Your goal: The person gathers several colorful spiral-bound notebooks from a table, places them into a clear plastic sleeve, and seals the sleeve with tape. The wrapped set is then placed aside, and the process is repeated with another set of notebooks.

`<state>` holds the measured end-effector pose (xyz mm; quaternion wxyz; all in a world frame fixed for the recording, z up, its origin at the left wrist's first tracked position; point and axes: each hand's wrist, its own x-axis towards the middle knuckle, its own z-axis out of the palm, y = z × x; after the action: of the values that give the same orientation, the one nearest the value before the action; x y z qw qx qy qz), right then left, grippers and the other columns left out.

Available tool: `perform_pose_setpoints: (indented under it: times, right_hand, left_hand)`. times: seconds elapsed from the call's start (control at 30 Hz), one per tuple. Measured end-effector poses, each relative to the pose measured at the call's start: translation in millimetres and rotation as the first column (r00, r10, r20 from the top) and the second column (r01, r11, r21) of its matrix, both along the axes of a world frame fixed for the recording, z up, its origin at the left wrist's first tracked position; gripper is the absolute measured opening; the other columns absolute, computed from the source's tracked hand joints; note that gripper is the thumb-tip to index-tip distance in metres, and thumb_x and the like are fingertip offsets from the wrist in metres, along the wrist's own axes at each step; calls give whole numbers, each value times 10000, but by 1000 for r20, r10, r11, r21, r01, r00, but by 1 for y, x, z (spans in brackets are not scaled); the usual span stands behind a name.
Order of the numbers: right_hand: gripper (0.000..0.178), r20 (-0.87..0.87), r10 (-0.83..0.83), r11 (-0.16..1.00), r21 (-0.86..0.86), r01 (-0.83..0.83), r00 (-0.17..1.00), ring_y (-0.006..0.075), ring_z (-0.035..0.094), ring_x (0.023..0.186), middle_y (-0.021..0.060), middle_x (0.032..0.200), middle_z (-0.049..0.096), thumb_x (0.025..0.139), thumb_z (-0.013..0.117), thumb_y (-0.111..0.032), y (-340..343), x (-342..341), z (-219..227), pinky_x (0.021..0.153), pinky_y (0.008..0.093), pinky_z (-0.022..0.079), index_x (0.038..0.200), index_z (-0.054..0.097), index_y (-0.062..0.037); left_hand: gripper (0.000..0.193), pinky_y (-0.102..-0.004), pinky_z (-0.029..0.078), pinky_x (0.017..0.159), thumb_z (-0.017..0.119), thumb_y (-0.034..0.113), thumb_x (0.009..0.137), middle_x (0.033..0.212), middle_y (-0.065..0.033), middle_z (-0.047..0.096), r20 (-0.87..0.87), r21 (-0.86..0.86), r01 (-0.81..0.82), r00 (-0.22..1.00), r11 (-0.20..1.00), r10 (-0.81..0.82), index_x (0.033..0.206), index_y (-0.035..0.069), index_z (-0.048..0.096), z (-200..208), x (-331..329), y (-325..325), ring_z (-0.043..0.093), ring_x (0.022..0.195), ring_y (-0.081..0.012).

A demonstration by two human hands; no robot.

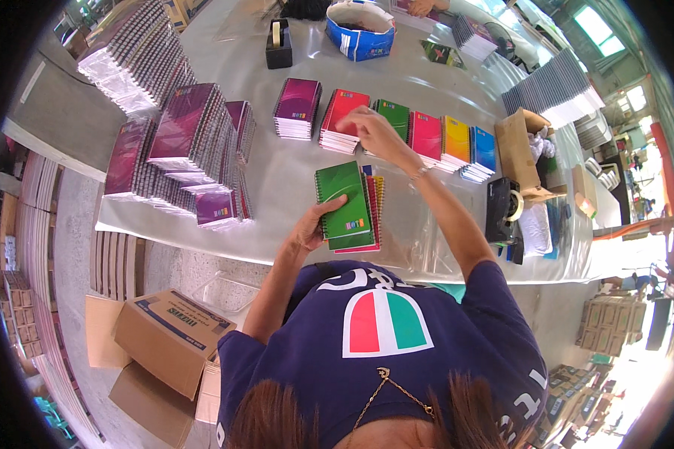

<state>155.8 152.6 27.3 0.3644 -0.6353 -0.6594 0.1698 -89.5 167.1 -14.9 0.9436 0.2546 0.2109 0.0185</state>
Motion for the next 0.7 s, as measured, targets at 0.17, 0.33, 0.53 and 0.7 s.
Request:
perform_pose_setpoints:
  times: [0.17,0.33,0.53,0.7]
  right_hand:
    - [524,613,-160,952,-112,286,774,467,458,1163,239,1402,378,856,676,-243,39,-24,-35,898,597,423,1344,491,-292]
    - [425,597,-191,937,-124,325,779,509,482,1136,283,1323,434,847,673,-237,50,-25,-37,846,596,467,1241,515,-217]
    - [347,343,-257,949,-88,303,903,437,579,1078,302,1211,515,846,567,-19,49,-2,-9,869,475,491,1167,472,-108]
    - [387,60,-320,916,275,293,945,336,589,1142,228,1211,579,839,506,40,26,17,48,835,373,507,1210,478,-63]
  left_hand:
    - [544,-333,553,869,722,306,850,1107,-103,629,-54,204,-146,986,968,160,1258,22,499,-10,-2,-2,653,973,-182]
    - [529,-342,534,851,642,407,895,1135,-103,624,-103,205,-228,962,952,253,1244,26,528,-13,-17,9,626,1013,-188]
    - [538,-323,515,842,604,455,910,1119,-92,638,-56,175,-287,952,942,300,1221,18,561,-21,-22,21,619,1002,-175]
    - [537,-327,501,877,609,447,910,1119,-92,639,-46,161,-297,950,941,307,1220,12,563,-9,-23,27,619,1002,-173]
